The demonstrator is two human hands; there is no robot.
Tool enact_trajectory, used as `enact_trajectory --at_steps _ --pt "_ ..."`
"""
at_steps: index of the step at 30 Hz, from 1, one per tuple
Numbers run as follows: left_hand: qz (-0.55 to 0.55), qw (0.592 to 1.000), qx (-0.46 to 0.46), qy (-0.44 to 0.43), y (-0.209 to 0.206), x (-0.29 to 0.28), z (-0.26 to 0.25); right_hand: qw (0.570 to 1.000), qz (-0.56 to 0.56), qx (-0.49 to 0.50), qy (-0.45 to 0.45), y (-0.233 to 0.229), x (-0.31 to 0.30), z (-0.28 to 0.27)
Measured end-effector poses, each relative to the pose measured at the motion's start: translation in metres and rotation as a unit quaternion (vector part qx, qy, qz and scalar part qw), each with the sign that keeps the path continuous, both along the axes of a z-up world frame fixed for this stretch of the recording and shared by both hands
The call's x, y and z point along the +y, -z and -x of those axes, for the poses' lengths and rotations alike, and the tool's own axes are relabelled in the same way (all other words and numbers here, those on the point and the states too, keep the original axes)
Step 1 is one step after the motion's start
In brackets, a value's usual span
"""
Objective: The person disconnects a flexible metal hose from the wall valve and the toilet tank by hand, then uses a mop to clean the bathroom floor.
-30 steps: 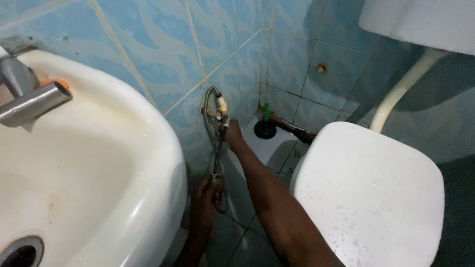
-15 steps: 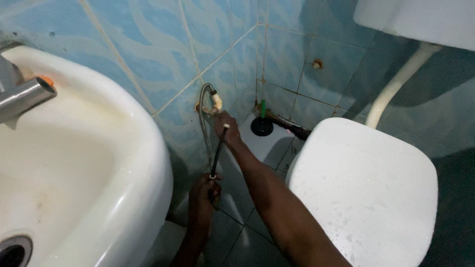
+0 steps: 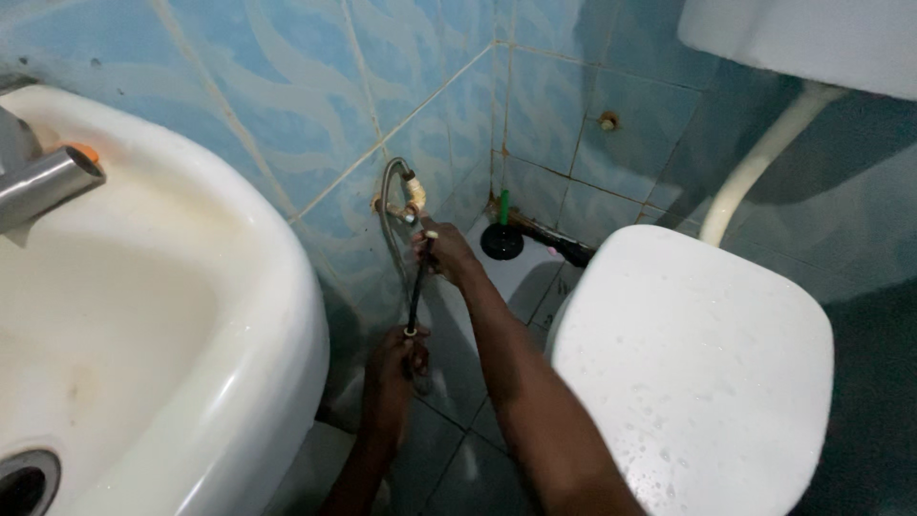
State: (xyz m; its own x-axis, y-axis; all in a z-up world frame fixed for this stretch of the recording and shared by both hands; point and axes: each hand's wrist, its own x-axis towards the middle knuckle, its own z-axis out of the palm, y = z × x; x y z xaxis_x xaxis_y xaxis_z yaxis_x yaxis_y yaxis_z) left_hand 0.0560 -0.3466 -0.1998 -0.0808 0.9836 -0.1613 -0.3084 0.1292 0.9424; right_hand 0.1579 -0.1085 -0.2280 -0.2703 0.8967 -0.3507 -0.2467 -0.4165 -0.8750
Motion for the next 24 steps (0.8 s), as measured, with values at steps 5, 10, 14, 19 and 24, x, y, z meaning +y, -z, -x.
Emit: enact_trajectory --at_steps 5,10,14,19,24 --pt "-0.024 0.996 0.079 0.034 -0.009 0.002 -0.01 0.978 -0.188 0.064 0.065 -0.057 -0.103 -0.051" --pt "-0.19 0.976 0.083 0.064 -0.028 0.004 -0.047 0.982 -0.134 -0.051 0.127 -0.122 -0.177 -0.077" --pt "-0.186 0.972 0.128 0.062 -0.088 -0.001 -0.082 0.968 -0.116 -0.175 0.135 -0.186 -0.22 -0.106" --pt "-0.043 0.981 0.162 0.096 -0.199 -0.018 -0.133 0.969 -0.093 -0.106 0.201 -0.269 -0.258 -0.159" --pt "-0.071 0.971 0.173 0.146 -0.277 -0.039 -0.181 0.964 -0.012 -0.108 0.241 -0.308 -0.299 -0.218"
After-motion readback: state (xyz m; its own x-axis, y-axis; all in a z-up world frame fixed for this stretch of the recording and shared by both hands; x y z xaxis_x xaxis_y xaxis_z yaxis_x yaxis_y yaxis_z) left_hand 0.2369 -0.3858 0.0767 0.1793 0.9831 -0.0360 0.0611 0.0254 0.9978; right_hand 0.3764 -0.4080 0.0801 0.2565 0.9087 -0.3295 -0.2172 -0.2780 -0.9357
